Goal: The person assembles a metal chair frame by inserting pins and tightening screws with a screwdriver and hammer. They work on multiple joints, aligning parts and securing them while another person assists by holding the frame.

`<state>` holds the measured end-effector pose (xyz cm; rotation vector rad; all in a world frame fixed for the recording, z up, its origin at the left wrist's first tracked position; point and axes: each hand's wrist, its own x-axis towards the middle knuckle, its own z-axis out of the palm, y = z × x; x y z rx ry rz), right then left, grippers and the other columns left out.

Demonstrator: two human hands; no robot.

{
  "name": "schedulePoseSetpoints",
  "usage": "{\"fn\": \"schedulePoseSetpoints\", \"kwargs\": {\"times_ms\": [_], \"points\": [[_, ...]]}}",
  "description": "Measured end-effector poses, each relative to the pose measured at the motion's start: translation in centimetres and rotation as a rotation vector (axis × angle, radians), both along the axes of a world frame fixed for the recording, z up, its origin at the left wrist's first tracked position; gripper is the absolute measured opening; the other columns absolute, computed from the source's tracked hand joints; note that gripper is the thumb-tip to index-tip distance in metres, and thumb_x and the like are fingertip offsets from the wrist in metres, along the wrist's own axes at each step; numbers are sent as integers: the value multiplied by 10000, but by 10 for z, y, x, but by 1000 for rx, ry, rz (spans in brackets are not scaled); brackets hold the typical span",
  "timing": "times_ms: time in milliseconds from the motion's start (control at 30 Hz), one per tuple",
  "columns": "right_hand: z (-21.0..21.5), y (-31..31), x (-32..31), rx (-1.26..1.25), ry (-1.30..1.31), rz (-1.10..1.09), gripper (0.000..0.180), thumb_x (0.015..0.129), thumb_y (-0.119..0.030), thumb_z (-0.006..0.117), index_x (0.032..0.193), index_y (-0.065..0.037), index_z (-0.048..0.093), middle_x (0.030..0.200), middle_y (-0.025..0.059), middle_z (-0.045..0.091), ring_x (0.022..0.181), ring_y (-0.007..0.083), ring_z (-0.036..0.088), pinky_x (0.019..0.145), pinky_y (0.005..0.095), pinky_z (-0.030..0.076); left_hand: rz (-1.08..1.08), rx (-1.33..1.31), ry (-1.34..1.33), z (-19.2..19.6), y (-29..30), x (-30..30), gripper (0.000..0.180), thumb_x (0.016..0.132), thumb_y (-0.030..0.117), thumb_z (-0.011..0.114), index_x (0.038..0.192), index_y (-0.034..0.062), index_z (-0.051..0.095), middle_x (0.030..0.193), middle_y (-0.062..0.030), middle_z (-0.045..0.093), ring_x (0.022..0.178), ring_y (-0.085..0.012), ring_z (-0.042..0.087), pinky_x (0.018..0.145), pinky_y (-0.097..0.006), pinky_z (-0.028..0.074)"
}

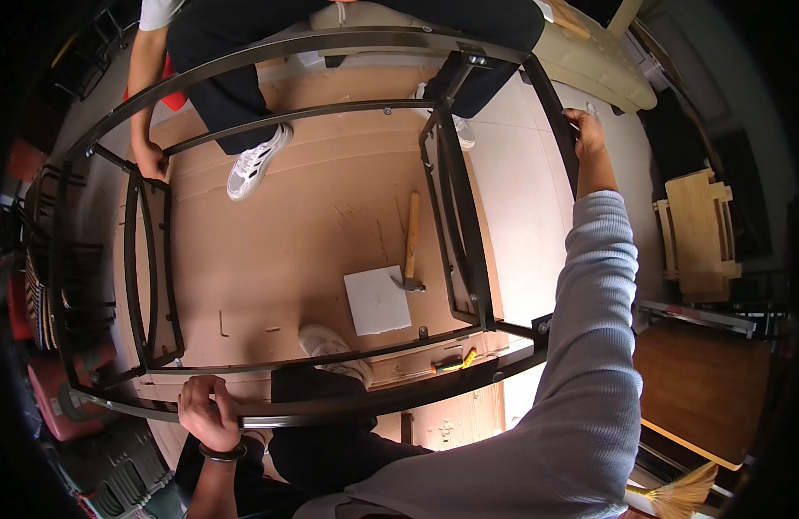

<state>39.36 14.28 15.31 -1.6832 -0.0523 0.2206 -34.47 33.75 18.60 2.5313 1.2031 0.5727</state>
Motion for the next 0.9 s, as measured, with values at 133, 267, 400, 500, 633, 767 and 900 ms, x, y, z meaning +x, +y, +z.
{"fn": "schedulePoseSetpoints", "kwargs": {"times_ms": [133,267,400,500,633,767,900], "points": [[-4,-2,9,-31,4,22,108,680,-125,660,778,-80,652,789,56,650,772,183,582,740,328,417,-1,2,-2,0,1,-1,117,811,141,546,761,38,569,735,-113,576,695,-335,543,637,-403,407],[-8,-2,12,-30,-31,-16,101,672,-126,655,757,-74,643,754,59,634,727,185,571,738,328,420,-1,-10,-12,1,0,0,119,811,143,543,762,37,570,734,-112,574,687,-337,541,635,-403,405],[-8,3,13,-98,-76,-35,107,664,-144,661,730,-68,625,725,56,615,689,181,552,700,313,419,-4,9,-4,1,0,0,119,810,144,541,762,38,569,734,-111,574,684,-336,541,634,-402,403],[-4,7,14,-176,-57,-31,155,668,-175,663,750,-55,611,720,67,614,662,186,554,646,301,430,-15,7,-6,1,1,0,121,812,144,539,763,38,569,734,-111,572,685,-335,540,634,-401,403],[3,3,11,-184,171,101,263,704,-237,649,866,-37,591,730,112,631,628,221,609,592,313,496,-27,5,-12,1,1,0,121,817,143,534,767,38,568,736,-111,569,688,-336,539,634,-402,402],[8,2,7,-219,293,173,320,742,-270,621,948,-31,569,745,151,642,631,255,651,583,341,545,-22,-24,-18,0,2,0,118,819,136,529,770,36,567,736,-115,567,692,-336,539,634,-403,402],[9,2,9,-232,296,192,327,754,-280,636,953,-28,578,769,159,650,632,242,645,602,331,541,-4,-9,2,0,0,0,119,815,136,531,770,33,569,736,-123,567,695,-344,538,639,-408,406]]}}
